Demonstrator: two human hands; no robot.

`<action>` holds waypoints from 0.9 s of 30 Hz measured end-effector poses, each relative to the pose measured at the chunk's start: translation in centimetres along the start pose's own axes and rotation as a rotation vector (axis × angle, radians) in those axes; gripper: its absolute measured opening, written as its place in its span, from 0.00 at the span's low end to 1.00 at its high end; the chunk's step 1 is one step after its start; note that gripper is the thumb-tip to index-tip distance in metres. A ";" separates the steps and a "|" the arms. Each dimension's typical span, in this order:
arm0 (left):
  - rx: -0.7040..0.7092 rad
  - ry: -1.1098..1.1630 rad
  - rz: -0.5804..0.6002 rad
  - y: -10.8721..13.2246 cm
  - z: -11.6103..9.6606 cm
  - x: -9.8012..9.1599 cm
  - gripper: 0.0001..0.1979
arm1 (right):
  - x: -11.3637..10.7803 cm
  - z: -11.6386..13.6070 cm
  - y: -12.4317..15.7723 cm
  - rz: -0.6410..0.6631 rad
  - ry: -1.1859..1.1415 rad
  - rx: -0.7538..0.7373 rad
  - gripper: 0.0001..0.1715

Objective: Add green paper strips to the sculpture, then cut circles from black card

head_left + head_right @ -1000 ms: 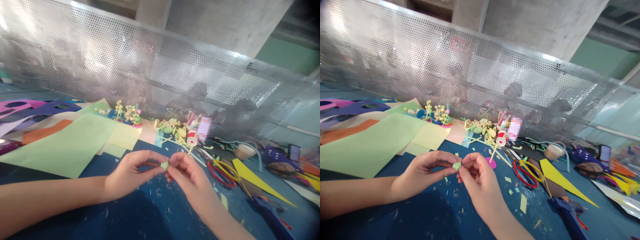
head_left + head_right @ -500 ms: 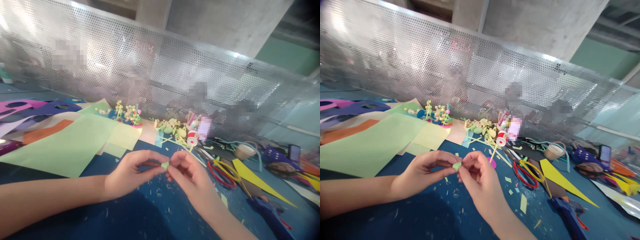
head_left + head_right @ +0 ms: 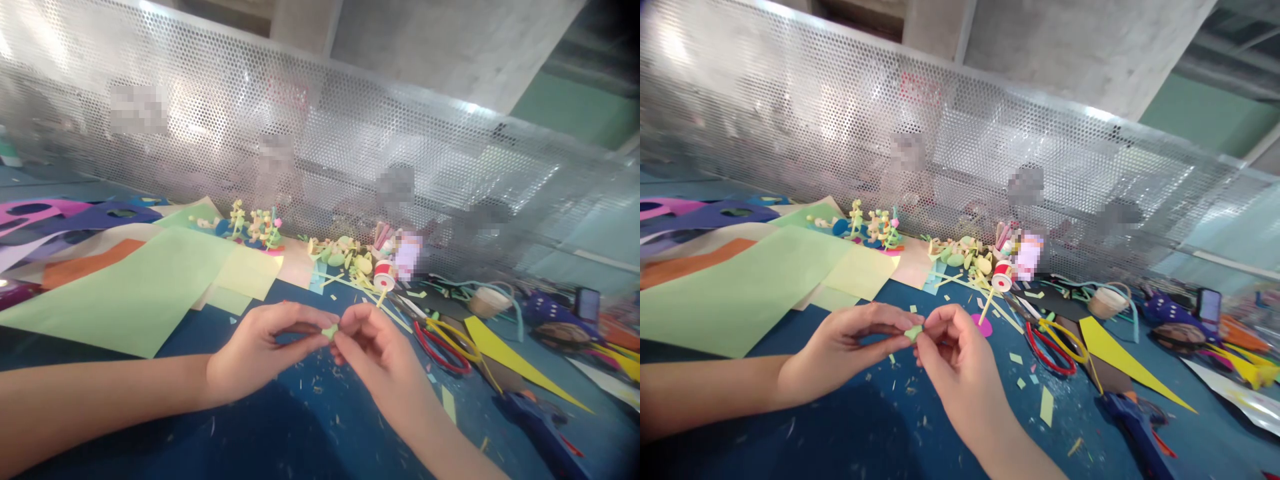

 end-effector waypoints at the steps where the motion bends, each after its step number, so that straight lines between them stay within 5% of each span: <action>1: 0.011 -0.035 0.011 0.1 -0.1 0.0 0.11 | -0.2 0.0 0.0 -0.017 0.031 -0.012 0.08; 7: -0.019 -0.083 0.056 0.2 0.2 0.1 0.12 | -0.7 0.2 0.1 -0.056 0.142 -0.063 0.08; 19: -0.138 0.232 -0.063 -0.2 1.0 0.0 0.07 | 0.1 0.0 -0.4 0.022 -0.072 0.013 0.08; 27: -0.145 0.220 -0.080 -0.2 1.1 0.0 0.07 | 0.0 0.0 -0.3 0.012 -0.038 0.024 0.10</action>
Point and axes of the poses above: each hand's wrist, its own y-axis away from the middle knuckle, its own x-axis out of the palm, z = x × y, the point moved 10 cm from there along -y, towards the middle knuckle, and after that the axes turned 9 degrees about y, right-handed, at the moved point
